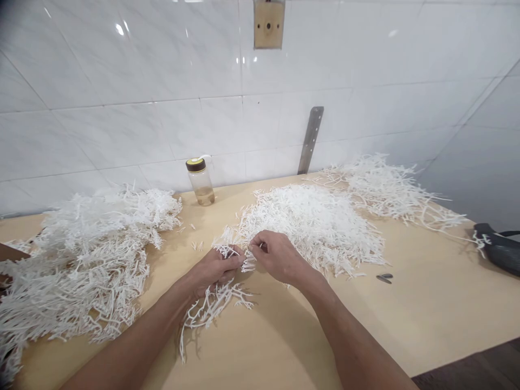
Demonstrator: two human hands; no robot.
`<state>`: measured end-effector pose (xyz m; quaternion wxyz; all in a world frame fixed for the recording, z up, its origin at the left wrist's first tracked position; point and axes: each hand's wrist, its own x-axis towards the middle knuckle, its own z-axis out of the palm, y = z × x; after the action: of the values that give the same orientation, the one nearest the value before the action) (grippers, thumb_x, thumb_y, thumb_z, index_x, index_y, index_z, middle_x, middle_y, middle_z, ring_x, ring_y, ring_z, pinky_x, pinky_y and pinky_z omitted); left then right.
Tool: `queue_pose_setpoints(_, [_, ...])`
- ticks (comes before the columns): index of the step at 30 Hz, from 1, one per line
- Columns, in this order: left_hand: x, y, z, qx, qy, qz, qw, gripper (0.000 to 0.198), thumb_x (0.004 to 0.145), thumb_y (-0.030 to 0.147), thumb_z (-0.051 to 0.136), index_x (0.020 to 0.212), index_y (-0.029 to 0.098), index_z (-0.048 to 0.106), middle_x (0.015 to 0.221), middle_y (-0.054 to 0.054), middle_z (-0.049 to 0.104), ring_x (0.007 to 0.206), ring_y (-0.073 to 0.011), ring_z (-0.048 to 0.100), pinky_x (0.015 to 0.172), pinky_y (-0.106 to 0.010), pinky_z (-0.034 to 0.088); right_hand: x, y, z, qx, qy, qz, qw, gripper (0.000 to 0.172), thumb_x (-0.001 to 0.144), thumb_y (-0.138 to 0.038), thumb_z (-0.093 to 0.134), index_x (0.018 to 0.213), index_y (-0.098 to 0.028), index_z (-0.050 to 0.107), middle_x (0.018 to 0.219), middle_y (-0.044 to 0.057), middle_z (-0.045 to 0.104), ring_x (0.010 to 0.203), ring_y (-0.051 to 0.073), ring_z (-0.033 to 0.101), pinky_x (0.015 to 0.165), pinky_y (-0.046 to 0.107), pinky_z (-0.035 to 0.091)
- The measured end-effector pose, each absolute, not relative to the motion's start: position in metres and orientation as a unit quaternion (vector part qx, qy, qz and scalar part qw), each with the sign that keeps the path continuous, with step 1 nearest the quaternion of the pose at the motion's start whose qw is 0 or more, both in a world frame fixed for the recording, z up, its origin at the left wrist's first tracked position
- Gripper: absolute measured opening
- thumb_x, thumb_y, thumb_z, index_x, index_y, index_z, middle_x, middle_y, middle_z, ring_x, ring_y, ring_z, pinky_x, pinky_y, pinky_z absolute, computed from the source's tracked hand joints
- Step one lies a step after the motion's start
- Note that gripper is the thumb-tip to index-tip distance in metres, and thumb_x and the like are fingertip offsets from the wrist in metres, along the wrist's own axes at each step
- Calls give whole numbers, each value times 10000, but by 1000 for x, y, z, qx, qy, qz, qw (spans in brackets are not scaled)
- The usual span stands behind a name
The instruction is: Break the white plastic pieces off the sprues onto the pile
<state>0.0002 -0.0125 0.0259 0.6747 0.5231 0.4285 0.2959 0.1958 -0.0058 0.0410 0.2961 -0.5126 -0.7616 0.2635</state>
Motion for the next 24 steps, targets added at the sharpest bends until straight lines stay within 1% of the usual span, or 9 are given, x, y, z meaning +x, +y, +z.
queue_pose_setpoints(4, [0, -12, 27, 515, 417, 298, 687, 286, 717, 374, 731, 817, 180, 547, 485, 111, 317, 415, -44, 219, 407, -204, 126, 196, -7, 41, -517, -758, 270, 291, 194, 878, -289, 504, 768, -205, 640, 732, 3, 649, 647, 146, 533, 567, 270, 379])
queue_pose_setpoints(7, [1, -12, 28, 504, 421, 297, 693, 226, 711, 301, 713, 807, 183, 546, 478, 110, 315, 410, -44, 232, 403, -194, 120, 195, -6, 40, -512, -758, 275, 295, 179, 874, -281, 510, 784, -208, 646, 747, 1, 658, 661, 147, 542, 591, 275, 395])
queue_pose_setpoints(9, [2, -12, 29, 495, 427, 300, 695, 220, 697, 284, 711, 797, 186, 541, 469, 111, 307, 406, -43, 224, 395, -189, 109, 195, -6, 39, -510, -758, 278, 298, 173, 872, -284, 517, 793, -208, 651, 757, 3, 663, 668, 148, 546, 608, 279, 407])
queue_pose_setpoints(15, [3, -12, 30, 462, 437, 315, 704, 268, 669, 302, 727, 835, 197, 544, 468, 114, 316, 394, -47, 224, 368, -177, 124, 195, -5, 40, -514, -754, 282, 297, 172, 871, -294, 524, 793, -208, 651, 750, 3, 662, 657, 148, 540, 610, 282, 407])
queue_pose_setpoints(20, [3, -12, 27, 469, 447, 319, 691, 269, 708, 366, 707, 830, 202, 533, 440, 115, 313, 370, -53, 211, 351, -188, 122, 194, -6, 39, -514, -753, 287, 295, 170, 867, -289, 520, 791, -207, 648, 737, 2, 659, 661, 151, 546, 606, 280, 406])
queue_pose_setpoints(24, [6, -14, 32, 487, 450, 316, 679, 207, 706, 301, 682, 769, 198, 514, 422, 116, 289, 365, -45, 194, 364, -194, 116, 192, -6, 38, -509, -758, 280, 299, 179, 868, -283, 506, 788, -204, 646, 734, 7, 660, 657, 151, 545, 607, 283, 402])
